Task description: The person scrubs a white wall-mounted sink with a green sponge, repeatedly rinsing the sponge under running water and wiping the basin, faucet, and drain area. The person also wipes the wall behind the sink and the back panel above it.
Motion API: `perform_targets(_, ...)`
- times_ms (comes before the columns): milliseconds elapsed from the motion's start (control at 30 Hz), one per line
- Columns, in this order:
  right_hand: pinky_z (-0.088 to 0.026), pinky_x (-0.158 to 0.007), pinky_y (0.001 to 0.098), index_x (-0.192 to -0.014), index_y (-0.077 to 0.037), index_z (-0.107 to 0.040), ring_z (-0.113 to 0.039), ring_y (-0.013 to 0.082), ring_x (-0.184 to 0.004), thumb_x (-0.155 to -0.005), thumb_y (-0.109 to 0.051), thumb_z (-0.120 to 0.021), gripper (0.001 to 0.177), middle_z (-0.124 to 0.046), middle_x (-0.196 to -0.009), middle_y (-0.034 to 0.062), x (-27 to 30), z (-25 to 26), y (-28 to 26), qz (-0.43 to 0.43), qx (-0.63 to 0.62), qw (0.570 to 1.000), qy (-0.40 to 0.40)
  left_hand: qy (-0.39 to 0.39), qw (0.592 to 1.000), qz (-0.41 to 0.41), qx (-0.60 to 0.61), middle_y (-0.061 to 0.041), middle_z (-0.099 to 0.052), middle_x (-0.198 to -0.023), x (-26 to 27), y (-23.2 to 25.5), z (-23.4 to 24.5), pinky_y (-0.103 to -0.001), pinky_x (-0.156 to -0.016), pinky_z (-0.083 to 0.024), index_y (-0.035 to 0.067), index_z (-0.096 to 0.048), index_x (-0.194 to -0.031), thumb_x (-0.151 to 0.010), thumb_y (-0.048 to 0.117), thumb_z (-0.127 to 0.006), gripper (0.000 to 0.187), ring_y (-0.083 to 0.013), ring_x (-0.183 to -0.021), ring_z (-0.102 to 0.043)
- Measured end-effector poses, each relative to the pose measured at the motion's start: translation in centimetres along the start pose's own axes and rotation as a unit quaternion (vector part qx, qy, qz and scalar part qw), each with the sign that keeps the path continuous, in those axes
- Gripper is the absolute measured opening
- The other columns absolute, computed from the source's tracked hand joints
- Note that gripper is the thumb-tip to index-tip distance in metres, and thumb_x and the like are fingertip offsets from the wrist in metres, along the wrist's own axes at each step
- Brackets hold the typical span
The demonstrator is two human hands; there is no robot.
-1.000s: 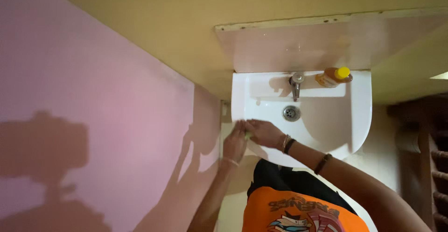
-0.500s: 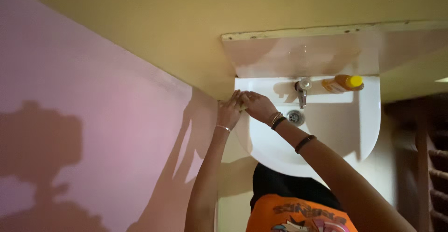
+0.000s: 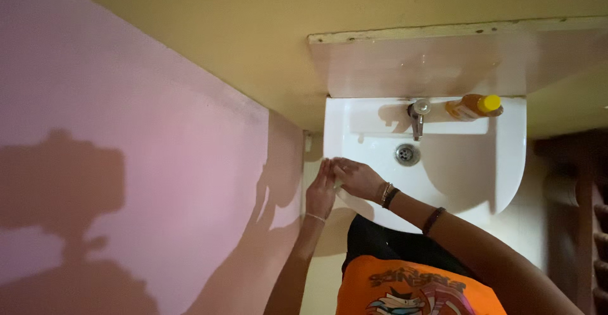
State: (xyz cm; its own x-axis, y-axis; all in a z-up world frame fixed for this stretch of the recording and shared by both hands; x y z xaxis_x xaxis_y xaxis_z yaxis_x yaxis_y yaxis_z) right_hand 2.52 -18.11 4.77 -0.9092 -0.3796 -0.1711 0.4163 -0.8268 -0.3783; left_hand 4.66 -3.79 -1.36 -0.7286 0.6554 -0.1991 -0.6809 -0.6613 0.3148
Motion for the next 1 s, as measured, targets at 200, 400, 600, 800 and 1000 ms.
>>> perform_targets(200, -0.052, -0.100, 0.0431, -0.127, 0.006, -0.053, -0.058, 0.0366, -0.125, -0.078, -0.014, -0.071, 0.056, -0.060, -0.134, 0.0264, 1.4, 1.0, -0.5, 0.036, -0.032, 0.998, -0.032, 0.020, 0.994, 0.086, -0.061, -0.014, -0.051, -0.157, 1.7, 3.7, 1.4, -0.027, -0.100, -0.057, 0.002, -0.054, -0.148, -0.097, 0.000, -0.065, 0.052, -0.0214, -0.144, -0.051)
perform_targets(400, -0.054, -0.100, 0.0429, -0.137, 0.005, -0.046, -0.061, 0.0355, -0.124, -0.081, -0.016, -0.071, 0.065, -0.062, -0.133, 0.0233, 3.7, 2.0, -1.3, 0.050, -0.056, 0.993, -0.095, 0.017, 0.997, 0.076, 0.004, -0.026, -0.052, -0.145, 3.9, 7.3, 2.7, -0.038, -0.104, -0.052, -0.010, -0.053, -0.138, -0.086, 0.009, -0.069, 0.058, -0.0346, -0.137, -0.052)
perform_targets(600, -0.056, -0.099, 0.0417, -0.132, -0.004, -0.052, -0.066, 0.0303, -0.118, -0.092, -0.024, -0.068, 0.047, -0.066, -0.127, 0.0151, 3.9, 2.9, 0.6, -0.046, -0.067, 0.985, -0.150, -0.023, 0.992, 0.111, 0.056, -0.024, -0.055, -0.148, 1.5, 7.0, 1.9, -0.035, -0.097, -0.055, -0.004, -0.054, -0.143, -0.106, 0.010, -0.054, 0.040, -0.0328, -0.130, -0.059)
perform_targets(800, -0.052, -0.101, 0.0438, -0.135, 0.001, -0.052, -0.061, 0.0337, -0.122, -0.085, -0.018, -0.071, 0.057, -0.063, -0.130, 0.0211, -4.2, 4.1, 8.0, -0.015, 0.047, 0.998, 0.035, -0.083, 0.994, -0.029, -0.068, -0.019, -0.052, -0.149, -11.9, -0.8, -0.7, -0.048, -0.116, -0.040, -0.003, -0.053, -0.144, -0.105, 0.016, -0.050, 0.044, -0.0280, -0.137, -0.050)
perform_targets(1000, -0.053, -0.103, 0.0411, -0.131, 0.000, -0.054, -0.060, 0.0327, -0.128, -0.081, -0.014, -0.071, 0.054, -0.064, -0.133, 0.0188, -7.2, 2.6, 10.4, -0.098, 0.043, 0.993, 0.042, -0.035, 0.989, -0.084, -0.121, -0.002, -0.053, -0.154, -15.9, -4.1, -0.8, -0.051, -0.111, -0.044, 0.008, -0.058, -0.143, -0.098, 0.017, -0.050, 0.046, -0.0141, -0.143, -0.050)
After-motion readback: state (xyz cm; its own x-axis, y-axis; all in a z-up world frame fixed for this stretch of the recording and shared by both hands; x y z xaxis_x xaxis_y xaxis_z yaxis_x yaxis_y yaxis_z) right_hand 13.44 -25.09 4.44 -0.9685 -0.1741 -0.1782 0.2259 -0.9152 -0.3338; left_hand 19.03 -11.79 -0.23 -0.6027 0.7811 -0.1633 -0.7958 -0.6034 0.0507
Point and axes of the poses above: each hand's wrist, its own x-axis away from the middle knuckle, its own z-axis out of the back of the hand, y = z × x, the point moved 4 cm from there along -x, towards the middle knuckle
